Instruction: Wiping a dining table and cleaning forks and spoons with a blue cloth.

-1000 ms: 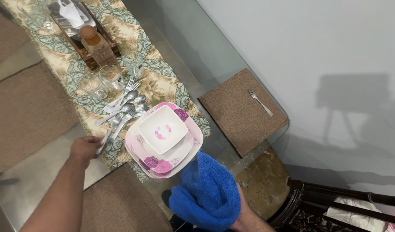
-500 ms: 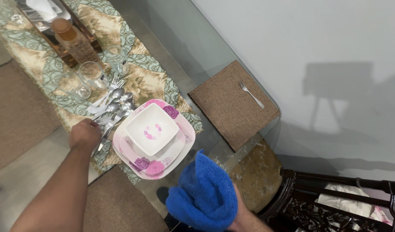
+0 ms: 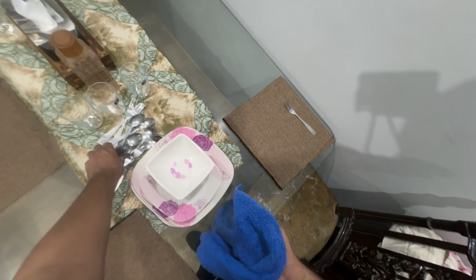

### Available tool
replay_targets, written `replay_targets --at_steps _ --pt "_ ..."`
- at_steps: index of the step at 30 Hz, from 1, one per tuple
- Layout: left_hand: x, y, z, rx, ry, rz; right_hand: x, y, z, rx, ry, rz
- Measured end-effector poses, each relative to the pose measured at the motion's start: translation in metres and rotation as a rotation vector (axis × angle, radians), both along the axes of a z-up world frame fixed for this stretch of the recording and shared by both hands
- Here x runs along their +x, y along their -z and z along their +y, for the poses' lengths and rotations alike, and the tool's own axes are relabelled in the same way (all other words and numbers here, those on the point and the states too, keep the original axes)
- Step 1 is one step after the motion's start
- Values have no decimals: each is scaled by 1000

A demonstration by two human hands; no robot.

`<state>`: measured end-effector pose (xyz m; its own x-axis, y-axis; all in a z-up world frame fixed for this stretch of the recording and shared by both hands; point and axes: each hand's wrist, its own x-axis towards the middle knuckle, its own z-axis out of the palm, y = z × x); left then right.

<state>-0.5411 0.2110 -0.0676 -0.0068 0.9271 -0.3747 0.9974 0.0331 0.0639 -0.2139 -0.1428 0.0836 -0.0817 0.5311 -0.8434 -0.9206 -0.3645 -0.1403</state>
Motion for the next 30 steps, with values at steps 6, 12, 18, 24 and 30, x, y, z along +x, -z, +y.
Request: replay_targets --at_steps 6,12,18,24,30 --pt "-16 -4 -12 11 53 51 -10 -12 6 -16 -27 19" --pt "-27 -31 -13 78 -61 -147 -10 -48 59 145 -32 -193" --pt "-26 -68 -36 62 -167 -278 3 -43 98 264 90 -103" --pt "-21 -89 -66 158 -345 -504 6 -63 127 463 64 -103" --pt "21 -153 -131 228 -498 -1092 9 -93 131 462 51 -149"
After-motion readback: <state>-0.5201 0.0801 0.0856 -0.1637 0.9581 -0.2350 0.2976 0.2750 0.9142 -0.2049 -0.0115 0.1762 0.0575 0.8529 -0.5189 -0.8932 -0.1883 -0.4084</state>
